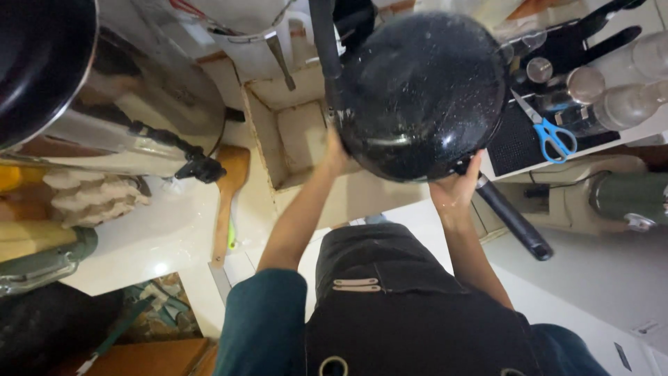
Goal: Washing and scrubbing kitchen items including a pan, wooden spoon, and spatula in a sink.
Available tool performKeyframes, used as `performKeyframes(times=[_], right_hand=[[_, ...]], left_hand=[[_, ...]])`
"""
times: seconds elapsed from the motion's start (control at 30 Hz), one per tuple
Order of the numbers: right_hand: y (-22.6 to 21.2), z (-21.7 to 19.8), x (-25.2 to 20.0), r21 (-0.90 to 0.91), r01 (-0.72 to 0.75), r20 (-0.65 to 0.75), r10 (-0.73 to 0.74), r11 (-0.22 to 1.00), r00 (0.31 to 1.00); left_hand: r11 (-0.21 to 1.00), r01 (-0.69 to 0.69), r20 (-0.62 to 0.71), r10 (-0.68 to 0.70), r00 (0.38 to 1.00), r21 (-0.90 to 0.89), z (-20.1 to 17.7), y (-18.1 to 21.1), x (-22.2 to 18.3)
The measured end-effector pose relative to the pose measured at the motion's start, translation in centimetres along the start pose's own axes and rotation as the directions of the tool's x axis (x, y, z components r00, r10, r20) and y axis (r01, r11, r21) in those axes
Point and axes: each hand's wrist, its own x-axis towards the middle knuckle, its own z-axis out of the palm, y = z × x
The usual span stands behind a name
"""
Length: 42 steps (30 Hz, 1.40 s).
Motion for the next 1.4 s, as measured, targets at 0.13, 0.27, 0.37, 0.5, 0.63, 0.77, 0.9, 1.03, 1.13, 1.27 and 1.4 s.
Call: performKeyframes(times=[0.13, 0.27, 0.37, 0.5, 0.63, 0.77, 0.9, 1.03, 1.13, 1.27, 1.4], right_hand=[[1.5, -0.6, -1.4, -0.208, 0.052, 0.097, -0.032, 0.977, 0.995], [1.6, -17.6, 0.0, -0.915, 0.139, 0.169, 0.047, 0.378, 0.985], [-2.0, -17.9, -0.1, -0.834, 0.176, 0.237, 0.052, 0.522, 0.97], [-7.7, -0.6, -1.1, -0.002, 0.002, 0.268, -0.002, 1.0, 0.963], [-9.9, 6.8, 1.2, -0.112, -0.026, 0.217, 0.05, 0.993, 0.975], [-9.6, 5.3, 2.3, -0.36, -0.007, -0.072, -0.02, 0.933, 0.997], [-9.7, 5.2, 2.2, -0.401, 0.215, 0.043, -0.216, 0.89, 0.976], [-9.9, 5.8, 1.8, -0.294, 0.216, 0.042, -0.213, 0.931, 0.976], [-8.9, 4.3, 1.3, -0.227, 0.261, 0.174, -0.225, 0.938, 0.959], [-6.1, 2.4, 0.6, -0.045, 0.165, 0.046, -0.163, 0.985, 0.985], [-4.3, 3.2, 0.5, 0.118, 0.103, -0.046, -0.098, 0.988, 0.994]], left_hand=[[0.997, 0.011, 0.039, -0.008, 0.999, -0.071, -2.5, 0.7, 5.5], [0.994, 0.093, 0.07, -0.089, 0.994, -0.053, -4.2, 0.4, 6.4], [0.994, 0.106, 0.096, -0.104, 0.99, -0.012, -4.3, 1.6, 5.5], [0.994, 0.112, 0.106, -0.113, 0.988, 0.012, -4.9, 1.7, 5.6], [1.0, -0.019, 0.076, 0.019, 0.997, 0.004, -5.5, 1.3, 5.5], [0.976, -0.215, 0.039, 0.214, 0.976, 0.04, -1.6, 0.9, 1.1], [0.962, -0.189, 0.232, 0.233, 0.945, -0.195, -1.7, -6.5, 3.5], [0.913, -0.185, 0.198, 0.27, 0.942, -0.363, 4.4, -9.5, -2.7], [0.939, -0.224, 0.173, 0.274, 0.946, -0.262, 6.6, -4.9, -3.7], [0.956, -0.268, 0.147, 0.284, 0.947, -0.124, 6.8, 2.6, -2.2], [0.949, -0.309, 0.105, 0.302, 0.947, 0.059, 4.9, 4.4, 1.9]])
